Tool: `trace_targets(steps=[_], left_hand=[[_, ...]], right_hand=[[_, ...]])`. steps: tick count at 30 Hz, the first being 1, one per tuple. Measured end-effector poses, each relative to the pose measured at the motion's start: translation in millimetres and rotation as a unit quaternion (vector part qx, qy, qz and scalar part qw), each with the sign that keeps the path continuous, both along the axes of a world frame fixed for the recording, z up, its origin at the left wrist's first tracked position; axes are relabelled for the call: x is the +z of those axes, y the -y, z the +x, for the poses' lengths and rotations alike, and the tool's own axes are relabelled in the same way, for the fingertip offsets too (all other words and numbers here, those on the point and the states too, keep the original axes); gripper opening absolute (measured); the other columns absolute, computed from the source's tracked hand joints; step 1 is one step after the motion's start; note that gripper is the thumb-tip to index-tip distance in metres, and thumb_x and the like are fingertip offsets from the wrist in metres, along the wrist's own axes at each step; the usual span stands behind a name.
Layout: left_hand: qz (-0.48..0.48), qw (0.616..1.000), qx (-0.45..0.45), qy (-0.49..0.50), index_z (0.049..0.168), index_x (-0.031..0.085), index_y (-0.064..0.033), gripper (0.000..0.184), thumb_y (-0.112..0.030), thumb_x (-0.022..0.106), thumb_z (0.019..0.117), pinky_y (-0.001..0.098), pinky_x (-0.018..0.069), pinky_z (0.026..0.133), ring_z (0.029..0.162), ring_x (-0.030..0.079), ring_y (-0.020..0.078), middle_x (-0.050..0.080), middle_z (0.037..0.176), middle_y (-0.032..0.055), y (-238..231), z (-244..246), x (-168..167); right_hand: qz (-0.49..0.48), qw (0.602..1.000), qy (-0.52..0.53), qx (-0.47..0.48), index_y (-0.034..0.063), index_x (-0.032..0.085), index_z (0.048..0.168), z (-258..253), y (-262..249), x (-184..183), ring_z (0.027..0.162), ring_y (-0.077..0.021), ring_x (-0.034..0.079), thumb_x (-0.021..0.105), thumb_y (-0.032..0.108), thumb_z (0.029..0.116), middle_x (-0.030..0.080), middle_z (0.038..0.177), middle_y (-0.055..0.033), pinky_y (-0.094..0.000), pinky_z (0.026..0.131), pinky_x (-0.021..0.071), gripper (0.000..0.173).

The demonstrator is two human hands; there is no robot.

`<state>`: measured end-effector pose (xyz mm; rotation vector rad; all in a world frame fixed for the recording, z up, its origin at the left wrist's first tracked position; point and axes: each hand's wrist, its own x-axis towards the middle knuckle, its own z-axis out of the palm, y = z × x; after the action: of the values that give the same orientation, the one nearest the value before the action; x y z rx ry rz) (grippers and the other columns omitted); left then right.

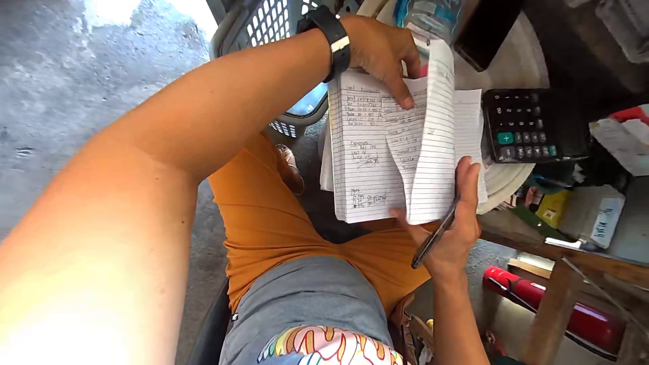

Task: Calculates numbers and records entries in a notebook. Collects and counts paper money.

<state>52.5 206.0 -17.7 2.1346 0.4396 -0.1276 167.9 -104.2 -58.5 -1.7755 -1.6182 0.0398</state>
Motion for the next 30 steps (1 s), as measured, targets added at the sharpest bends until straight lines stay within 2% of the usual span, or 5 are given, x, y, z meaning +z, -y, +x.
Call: trace_targets(steps=[11, 18, 22, 25, 30], left_hand=[[-0.052, 0.999, 0.017, 0.0, 0.13, 0.064, -0.0092, 0.046, -0.037, 0.072, 0.0939, 0.0249, 0.0564, 0.068, 0.069, 0.063, 0.0066, 0.069, 0.091, 0.0043, -3.1, -1.2, -5.1], [-0.141, 0.988, 0.066, 0.009, 0.102, 0.065, -0.0117, 0.037, -0.033, 0.037, 0.1117, 0.0213, 0.0512, 0.067, 0.068, 0.058, 0.0014, 0.062, 0.082, -0.0046, -6.8, -2.6, -4.4], [-0.198, 0.971, 0.134, -0.022, 0.112, 0.063, -0.0129, 0.048, -0.042, 0.025, 0.1124, 0.0248, 0.054, 0.073, 0.075, 0.063, 0.0042, 0.065, 0.088, -0.0032, -0.9, -0.4, 2.9], [-0.239, 0.961, 0.132, -0.044, 0.122, 0.063, -0.0129, 0.072, -0.063, 0.014, 0.1061, 0.0308, 0.0538, 0.076, 0.079, 0.065, 0.0104, 0.067, 0.093, 0.0022, 0.7, -0.9, 11.7], [-0.017, 0.999, 0.035, -0.032, 0.135, 0.059, -0.0029, 0.059, -0.044, 0.071, 0.0945, 0.0526, 0.0518, 0.09, 0.098, 0.065, 0.0284, 0.067, 0.113, 0.0195, 9.1, 11.7, 5.8]], right_hand=[[0.073, 0.997, 0.0, 0.006, -0.0029, 0.045, 0.15, 0.5, -4.7, -0.6, 0.133, -0.0153, 0.058, 0.07, 0.008, 0.0922, 0.057, 0.146, -0.0197, -0.0288, 0.112, 0.0469, 0.064], [0.107, 0.994, 0.028, 0.002, 0.0024, 0.065, 0.131, -5.8, -7.4, -4.7, 0.136, -0.0223, 0.057, 0.059, 0.006, 0.0991, 0.067, 0.136, -0.014, -0.0436, 0.117, 0.043, 0.033], [0.117, 0.993, 0.032, 0.008, 0.0014, 0.064, 0.132, -3.9, -8.6, -0.6, 0.135, -0.0204, 0.057, 0.055, 0.006, 0.1011, 0.066, 0.137, -0.0136, -0.0416, 0.116, 0.0442, 0.032], [0.022, 0.987, 0.12, 0.104, 0.0096, 0.069, 0.127, -13.4, -2.6, -4.3, 0.137, -0.0247, 0.056, 0.059, 0.03, 0.1035, 0.067, 0.135, -0.0154, -0.0613, 0.12, 0.0285, 0.032], [-0.035, 0.97, 0.157, 0.181, 0.0188, 0.075, 0.121, -23.7, -6.4, -5.6, 0.133, -0.0243, 0.059, 0.055, 0.059, 0.0996, 0.072, 0.128, -0.0074, -0.0725, 0.117, 0.0192, 0.05]])
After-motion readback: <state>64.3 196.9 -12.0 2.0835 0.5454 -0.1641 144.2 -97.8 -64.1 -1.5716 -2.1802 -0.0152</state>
